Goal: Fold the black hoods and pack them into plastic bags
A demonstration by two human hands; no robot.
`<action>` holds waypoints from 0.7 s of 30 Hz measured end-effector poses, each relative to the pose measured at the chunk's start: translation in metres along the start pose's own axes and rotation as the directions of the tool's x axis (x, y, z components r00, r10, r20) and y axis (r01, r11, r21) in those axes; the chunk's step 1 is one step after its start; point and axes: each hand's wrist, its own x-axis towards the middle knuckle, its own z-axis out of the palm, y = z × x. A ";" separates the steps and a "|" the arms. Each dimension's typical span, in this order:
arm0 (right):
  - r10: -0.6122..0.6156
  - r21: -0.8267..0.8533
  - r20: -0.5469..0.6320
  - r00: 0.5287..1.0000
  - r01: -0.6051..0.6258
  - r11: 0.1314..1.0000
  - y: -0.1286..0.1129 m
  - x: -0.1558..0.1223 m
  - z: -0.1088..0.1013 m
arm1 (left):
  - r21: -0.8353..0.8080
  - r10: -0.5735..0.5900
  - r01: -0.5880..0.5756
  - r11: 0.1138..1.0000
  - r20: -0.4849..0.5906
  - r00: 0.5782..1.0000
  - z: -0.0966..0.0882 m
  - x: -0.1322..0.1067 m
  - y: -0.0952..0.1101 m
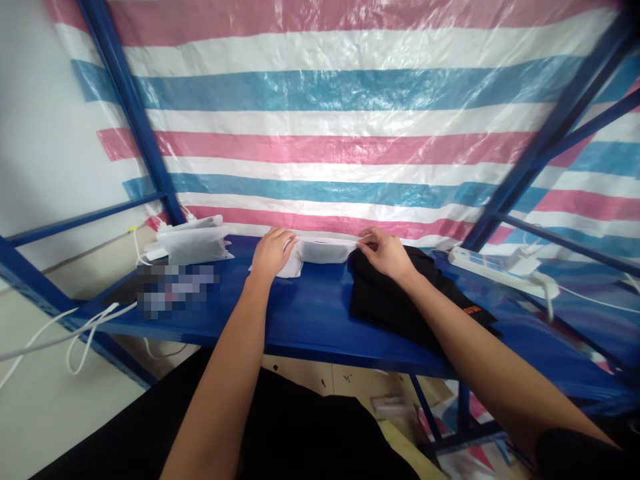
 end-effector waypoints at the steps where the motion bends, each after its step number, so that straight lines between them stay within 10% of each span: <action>1: -0.022 0.004 0.025 0.999 0.022 1.000 -0.001 -0.001 0.000 | -0.027 -0.020 0.020 0.999 -0.010 1.000 0.001 -0.001 0.000; 9: -0.279 0.047 0.235 0.931 0.276 0.960 -0.034 -0.007 0.006 | -0.238 0.036 -0.028 0.971 0.029 0.999 0.014 0.002 0.026; 21: -0.165 -0.205 0.182 0.969 0.202 0.958 -0.013 -0.004 0.022 | -0.183 0.309 -0.302 0.936 0.011 0.951 0.025 0.003 0.077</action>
